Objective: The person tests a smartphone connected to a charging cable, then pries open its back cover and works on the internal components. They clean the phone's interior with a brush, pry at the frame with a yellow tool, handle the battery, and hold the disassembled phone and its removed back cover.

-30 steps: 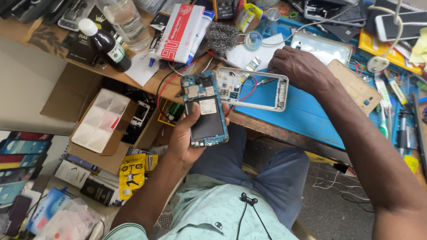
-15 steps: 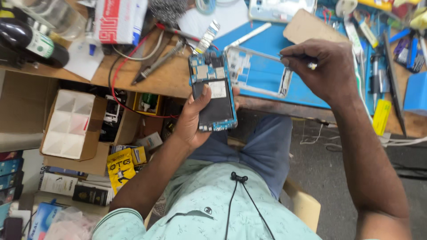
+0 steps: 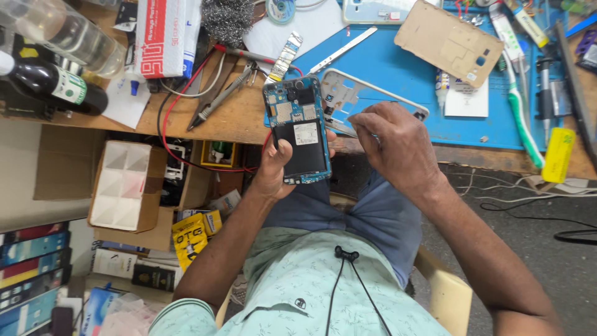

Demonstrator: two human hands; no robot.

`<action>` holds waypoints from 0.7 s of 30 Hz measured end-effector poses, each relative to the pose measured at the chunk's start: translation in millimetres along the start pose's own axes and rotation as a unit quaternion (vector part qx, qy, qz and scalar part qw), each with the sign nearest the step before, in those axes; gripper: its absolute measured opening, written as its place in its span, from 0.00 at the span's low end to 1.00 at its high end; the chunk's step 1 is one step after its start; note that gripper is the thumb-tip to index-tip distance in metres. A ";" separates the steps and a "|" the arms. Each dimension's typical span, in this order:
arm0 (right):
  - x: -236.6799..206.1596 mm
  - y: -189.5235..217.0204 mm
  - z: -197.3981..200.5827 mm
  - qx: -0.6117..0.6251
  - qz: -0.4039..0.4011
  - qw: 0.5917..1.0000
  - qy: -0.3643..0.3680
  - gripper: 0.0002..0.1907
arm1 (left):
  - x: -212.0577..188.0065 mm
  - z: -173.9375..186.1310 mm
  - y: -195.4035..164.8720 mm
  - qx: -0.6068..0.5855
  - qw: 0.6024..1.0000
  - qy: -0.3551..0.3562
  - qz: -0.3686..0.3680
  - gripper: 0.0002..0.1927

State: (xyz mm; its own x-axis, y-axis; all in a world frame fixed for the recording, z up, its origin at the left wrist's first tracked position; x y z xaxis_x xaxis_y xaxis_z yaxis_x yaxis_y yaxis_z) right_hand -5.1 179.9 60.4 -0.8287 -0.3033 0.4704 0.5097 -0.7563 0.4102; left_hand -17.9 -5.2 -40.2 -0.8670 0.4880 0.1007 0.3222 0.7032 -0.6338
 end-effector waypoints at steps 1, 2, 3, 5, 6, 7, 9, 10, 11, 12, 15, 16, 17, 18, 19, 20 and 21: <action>0.4 1.4 -1.1 0.004 0.001 1.000 0.005 0.07 | -0.1 1.3 0.7 -0.002 1.000 0.003 0.001 0.47; 0.3 2.5 -2.0 0.008 0.000 1.000 0.011 0.06 | -0.4 2.3 1.7 -0.004 1.000 0.006 0.002 0.47; -0.1 3.8 -1.1 0.009 0.003 1.000 0.007 0.07 | -0.4 3.3 2.5 -0.007 1.000 0.009 0.003 0.48; -2.5 6.0 1.2 0.011 0.009 1.000 -0.002 0.08 | -0.7 4.8 3.5 0.001 1.000 0.019 0.003 0.48; -4.2 5.7 2.5 0.012 0.002 1.000 -0.008 0.08 | -0.7 5.5 4.1 0.005 1.000 0.025 0.003 0.48; -6.1 5.2 3.7 0.012 -0.003 1.000 -0.014 0.08 | -0.4 6.4 5.3 0.000 1.000 0.029 0.008 0.49; -9.3 4.6 4.7 0.017 -0.005 1.000 -0.021 0.08 | -0.5 7.4 8.9 -0.013 0.999 0.035 0.021 0.50; -10.5 4.8 4.5 0.020 0.000 1.000 -0.022 0.09 | -0.6 7.2 10.5 -0.007 0.999 0.040 0.021 0.50; -11.1 5.2 4.2 0.021 0.007 0.999 -0.024 0.09 | -0.4 6.5 11.7 -0.001 0.999 0.047 0.020 0.50; -11.4 5.0 2.6 0.018 0.009 1.000 -0.019 0.09 | 0.0 5.6 12.8 0.006 0.998 0.054 0.018 0.51; -10.6 6.7 -2.4 0.004 0.014 1.000 -0.012 0.09 | 0.3 5.1 15.3 0.011 0.999 0.046 0.021 0.53; -10.3 8.0 -3.9 -0.003 0.017 1.000 -0.013 0.09 | 0.4 4.3 15.2 0.010 0.999 0.050 0.020 0.54; -10.1 9.6 -5.5 -0.010 0.021 1.000 -0.013 0.09 | 0.5 3.7 14.8 0.008 0.998 0.052 0.018 0.55; -10.3 11.4 -6.8 -0.015 0.026 0.999 -0.015 0.10 | 0.3 3.3 14.2 0.008 0.998 0.053 0.016 0.56; -10.5 13.1 -8.1 -0.021 0.030 0.999 -0.018 0.10 | 0.2 3.8 14.0 0.005 0.999 0.050 0.019 0.56; -11.1 14.4 -9.0 -0.028 0.034 0.999 -0.022 0.11 | 0.2 4.3 14.1 0.002 0.999 0.048 0.023 0.57; -11.8 14.8 -9.6 -0.029 0.031 0.999 -0.030 0.11 | 0.2 4.9 14.3 -0.001 0.999 0.046 0.028 0.57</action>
State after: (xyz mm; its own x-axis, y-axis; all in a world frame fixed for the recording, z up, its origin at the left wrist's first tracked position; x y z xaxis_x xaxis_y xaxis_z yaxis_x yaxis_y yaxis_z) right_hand 10.0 166.7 53.4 -0.7793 -0.3175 0.5402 0.5447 -0.7695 0.3335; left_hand -15.4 2.4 -53.0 -0.8096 0.5712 0.1349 0.3694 0.6746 -0.6391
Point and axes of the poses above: each hand's wrist, its own x-axis towards the middle knuckle, its own z-axis out of the back of the hand, y = z × x, the point moved 6 cm from there along x, towards the middle knuckle, and after that the axes turned 4 degrees about -x, right-handed, at the moved point
